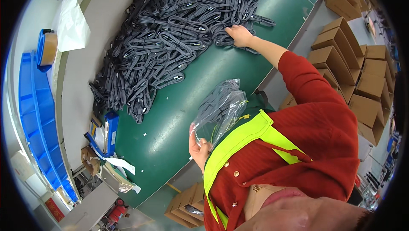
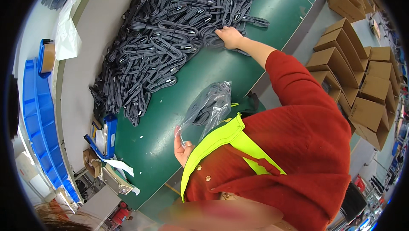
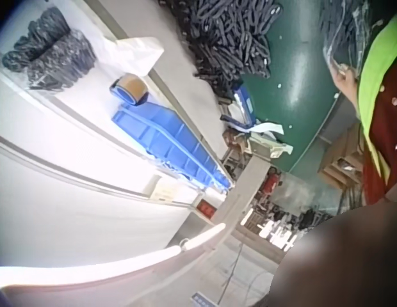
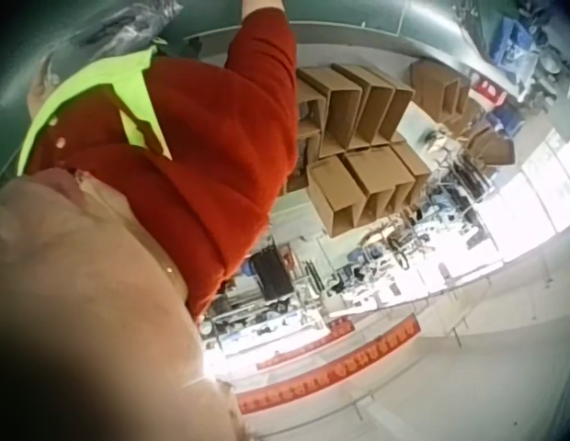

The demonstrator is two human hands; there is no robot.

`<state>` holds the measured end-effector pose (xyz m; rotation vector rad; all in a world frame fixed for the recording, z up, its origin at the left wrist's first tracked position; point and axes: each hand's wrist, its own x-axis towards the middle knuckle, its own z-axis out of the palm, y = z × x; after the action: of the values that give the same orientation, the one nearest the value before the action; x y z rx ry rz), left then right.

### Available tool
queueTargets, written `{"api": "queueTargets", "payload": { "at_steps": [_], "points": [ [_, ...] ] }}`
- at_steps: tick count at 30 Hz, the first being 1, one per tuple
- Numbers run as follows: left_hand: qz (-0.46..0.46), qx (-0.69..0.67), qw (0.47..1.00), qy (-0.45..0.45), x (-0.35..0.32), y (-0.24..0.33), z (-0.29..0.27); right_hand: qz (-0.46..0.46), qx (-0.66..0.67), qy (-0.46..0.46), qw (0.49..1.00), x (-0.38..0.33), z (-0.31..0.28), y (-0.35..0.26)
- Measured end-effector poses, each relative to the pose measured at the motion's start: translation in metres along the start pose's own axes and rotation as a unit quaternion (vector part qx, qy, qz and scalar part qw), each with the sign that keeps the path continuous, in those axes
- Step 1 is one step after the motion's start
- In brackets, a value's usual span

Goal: Bundling black cables, placing them into plastic bags, weighing them on a scale, and sealing the bags with a heat sealer.

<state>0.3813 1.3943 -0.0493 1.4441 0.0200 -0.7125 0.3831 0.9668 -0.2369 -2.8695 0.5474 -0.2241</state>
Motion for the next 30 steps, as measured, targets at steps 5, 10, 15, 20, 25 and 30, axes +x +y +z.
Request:
{"api": "queueTargets", "payload": {
  "at_steps": [5, 10, 15, 20, 25, 30],
  "points": [
    [-0.004, -0.007, 1.000, 0.022, -0.007, 0.010, 0.005, -0.060, -0.038, 0.109, 0.991, -0.006, 0.024, -0.012],
    [0.013, 0.014, 0.999, 0.030, -0.004, 0.007, 0.013, -0.062, -0.094, 0.136, 0.984, -0.003, 0.022, -0.008],
    [0.030, 0.034, 0.998, 0.033, -0.017, 0.001, 0.003, 0.000, -0.081, -0.035, 0.996, 0.003, 0.020, -0.008],
    [0.058, 0.005, 0.998, 0.028, -0.011, -0.005, -0.002, 0.041, 0.022, -0.103, 0.994, 0.014, -0.028, -0.022],
    [0.056, -0.008, 0.998, -0.007, -0.005, 0.007, -0.005, 0.162, 0.676, -0.119, 0.709, -0.007, -0.131, -0.070],
    [-0.002, 0.010, 0.995, -0.099, 0.042, 0.029, -0.024, 0.103, 0.797, -0.298, 0.514, -0.027, -0.206, -0.198]
  ]
}}
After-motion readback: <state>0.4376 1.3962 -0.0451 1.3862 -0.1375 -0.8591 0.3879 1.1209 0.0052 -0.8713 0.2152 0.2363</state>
